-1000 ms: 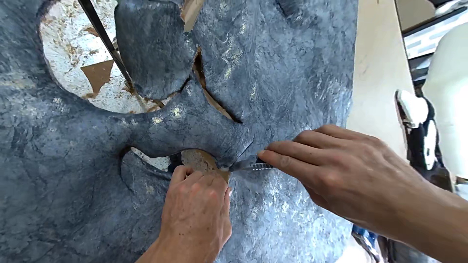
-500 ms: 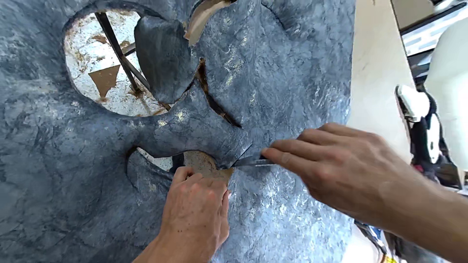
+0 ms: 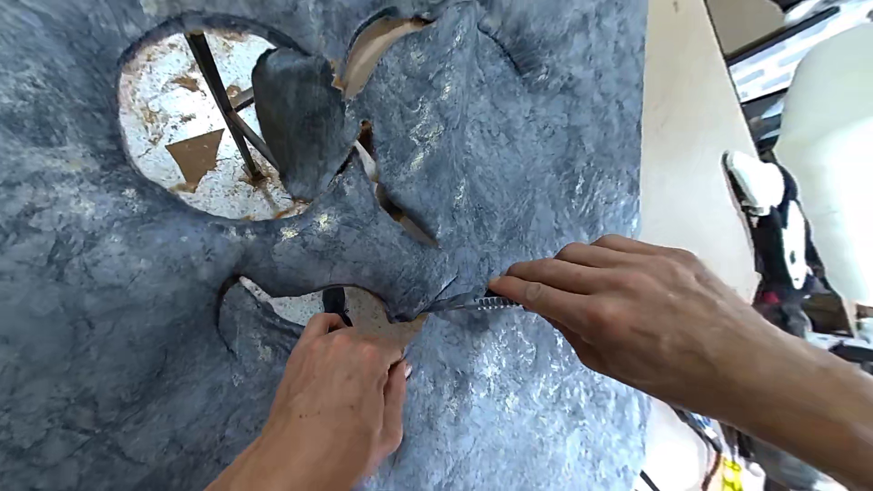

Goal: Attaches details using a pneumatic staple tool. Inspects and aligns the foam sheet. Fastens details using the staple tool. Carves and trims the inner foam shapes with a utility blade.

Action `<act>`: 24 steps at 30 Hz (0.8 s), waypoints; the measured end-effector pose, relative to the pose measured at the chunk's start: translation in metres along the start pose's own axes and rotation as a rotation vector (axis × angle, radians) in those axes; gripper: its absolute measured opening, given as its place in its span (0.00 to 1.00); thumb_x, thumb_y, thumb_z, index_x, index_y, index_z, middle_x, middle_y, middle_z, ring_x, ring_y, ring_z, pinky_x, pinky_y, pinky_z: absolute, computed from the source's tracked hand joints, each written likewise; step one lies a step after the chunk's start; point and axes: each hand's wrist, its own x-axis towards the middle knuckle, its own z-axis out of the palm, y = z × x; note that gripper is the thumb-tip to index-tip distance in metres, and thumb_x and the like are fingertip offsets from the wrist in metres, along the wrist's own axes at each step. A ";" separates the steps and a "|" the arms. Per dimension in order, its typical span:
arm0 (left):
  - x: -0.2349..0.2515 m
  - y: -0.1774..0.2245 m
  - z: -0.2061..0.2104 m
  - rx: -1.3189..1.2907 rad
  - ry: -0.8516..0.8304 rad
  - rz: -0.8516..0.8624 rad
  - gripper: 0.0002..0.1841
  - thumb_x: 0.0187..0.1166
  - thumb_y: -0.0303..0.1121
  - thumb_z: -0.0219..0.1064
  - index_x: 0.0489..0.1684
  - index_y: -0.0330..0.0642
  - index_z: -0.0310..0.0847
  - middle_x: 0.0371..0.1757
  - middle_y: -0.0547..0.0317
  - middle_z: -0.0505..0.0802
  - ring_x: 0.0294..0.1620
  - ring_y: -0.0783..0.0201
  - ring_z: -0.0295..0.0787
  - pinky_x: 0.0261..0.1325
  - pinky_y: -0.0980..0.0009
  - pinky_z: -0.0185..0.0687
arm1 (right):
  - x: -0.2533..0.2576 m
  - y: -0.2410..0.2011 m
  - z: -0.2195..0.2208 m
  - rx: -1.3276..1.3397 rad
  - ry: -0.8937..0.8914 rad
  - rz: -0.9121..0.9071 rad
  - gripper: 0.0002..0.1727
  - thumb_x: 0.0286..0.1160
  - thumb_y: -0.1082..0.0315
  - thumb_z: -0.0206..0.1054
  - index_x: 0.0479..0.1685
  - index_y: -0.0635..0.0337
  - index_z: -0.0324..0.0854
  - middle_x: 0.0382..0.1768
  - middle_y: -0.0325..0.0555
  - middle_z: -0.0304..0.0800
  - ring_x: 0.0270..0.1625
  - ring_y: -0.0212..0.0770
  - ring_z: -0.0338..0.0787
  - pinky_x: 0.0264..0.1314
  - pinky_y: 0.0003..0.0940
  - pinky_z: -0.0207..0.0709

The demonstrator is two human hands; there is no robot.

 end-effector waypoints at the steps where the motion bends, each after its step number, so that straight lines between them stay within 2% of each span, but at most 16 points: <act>1: 0.001 0.000 -0.006 0.018 -0.061 -0.009 0.20 0.75 0.49 0.56 0.12 0.57 0.82 0.13 0.71 0.82 0.20 0.68 0.82 0.42 0.56 0.80 | -0.001 -0.008 0.000 0.005 -0.008 0.023 0.20 0.73 0.70 0.60 0.59 0.45 0.90 0.46 0.36 0.93 0.36 0.44 0.88 0.31 0.42 0.75; 3: 0.012 0.010 -0.017 0.053 -0.229 -0.095 0.20 0.73 0.51 0.56 0.13 0.54 0.82 0.12 0.65 0.80 0.19 0.61 0.83 0.26 0.54 0.74 | -0.001 -0.017 0.001 -0.001 -0.016 0.046 0.20 0.73 0.70 0.61 0.60 0.45 0.90 0.47 0.37 0.93 0.39 0.45 0.89 0.34 0.44 0.77; 4: 0.018 0.019 -0.020 0.065 -0.320 -0.161 0.22 0.76 0.55 0.55 0.19 0.52 0.84 0.15 0.61 0.83 0.23 0.56 0.86 0.26 0.52 0.74 | 0.000 -0.019 0.001 -0.008 -0.017 0.052 0.20 0.72 0.71 0.61 0.60 0.45 0.90 0.48 0.37 0.93 0.40 0.46 0.90 0.36 0.45 0.78; 6: 0.024 0.037 -0.015 0.081 -0.398 -0.243 0.27 0.83 0.61 0.53 0.38 0.48 0.89 0.24 0.55 0.89 0.34 0.49 0.91 0.38 0.48 0.81 | 0.001 -0.023 0.001 -0.024 -0.025 0.065 0.20 0.72 0.71 0.61 0.59 0.46 0.90 0.47 0.38 0.93 0.40 0.46 0.90 0.35 0.46 0.78; 7: 0.020 0.041 -0.004 0.104 -0.292 -0.224 0.24 0.83 0.58 0.57 0.37 0.48 0.90 0.22 0.56 0.89 0.30 0.51 0.92 0.37 0.50 0.82 | 0.001 -0.025 0.001 -0.029 -0.023 0.068 0.20 0.72 0.71 0.60 0.59 0.46 0.90 0.47 0.39 0.93 0.38 0.46 0.89 0.32 0.45 0.76; 8: 0.015 0.040 0.008 0.120 -0.149 -0.191 0.20 0.81 0.52 0.61 0.32 0.49 0.91 0.17 0.59 0.87 0.24 0.54 0.90 0.32 0.54 0.82 | 0.001 -0.028 0.001 -0.033 -0.021 0.071 0.20 0.72 0.70 0.59 0.59 0.47 0.90 0.45 0.39 0.92 0.36 0.46 0.87 0.29 0.43 0.73; 10: 0.009 0.036 0.021 0.125 0.022 -0.136 0.16 0.78 0.47 0.62 0.23 0.53 0.88 0.12 0.65 0.83 0.18 0.61 0.85 0.27 0.60 0.77 | 0.003 -0.034 0.002 -0.040 -0.016 0.070 0.19 0.72 0.70 0.59 0.58 0.48 0.90 0.44 0.39 0.92 0.33 0.46 0.85 0.27 0.42 0.69; 13: 0.005 0.034 0.021 0.136 0.038 -0.102 0.16 0.76 0.45 0.62 0.18 0.54 0.86 0.12 0.67 0.82 0.17 0.64 0.83 0.29 0.61 0.76 | 0.005 -0.040 0.002 -0.052 -0.013 0.065 0.21 0.70 0.73 0.59 0.59 0.49 0.89 0.42 0.41 0.90 0.31 0.46 0.82 0.27 0.41 0.65; 15: 0.005 0.033 0.021 0.126 0.051 -0.084 0.16 0.76 0.44 0.61 0.16 0.54 0.84 0.10 0.67 0.80 0.16 0.64 0.82 0.27 0.61 0.74 | 0.002 -0.037 0.000 -0.046 -0.015 0.072 0.21 0.70 0.73 0.57 0.59 0.50 0.89 0.41 0.41 0.90 0.31 0.46 0.82 0.26 0.41 0.66; 24: 0.004 0.031 0.023 0.097 0.102 -0.035 0.17 0.76 0.43 0.57 0.15 0.53 0.82 0.09 0.67 0.79 0.15 0.64 0.80 0.28 0.62 0.74 | 0.001 -0.027 -0.003 -0.039 -0.034 0.077 0.22 0.69 0.74 0.58 0.59 0.51 0.90 0.42 0.41 0.91 0.31 0.46 0.83 0.27 0.42 0.68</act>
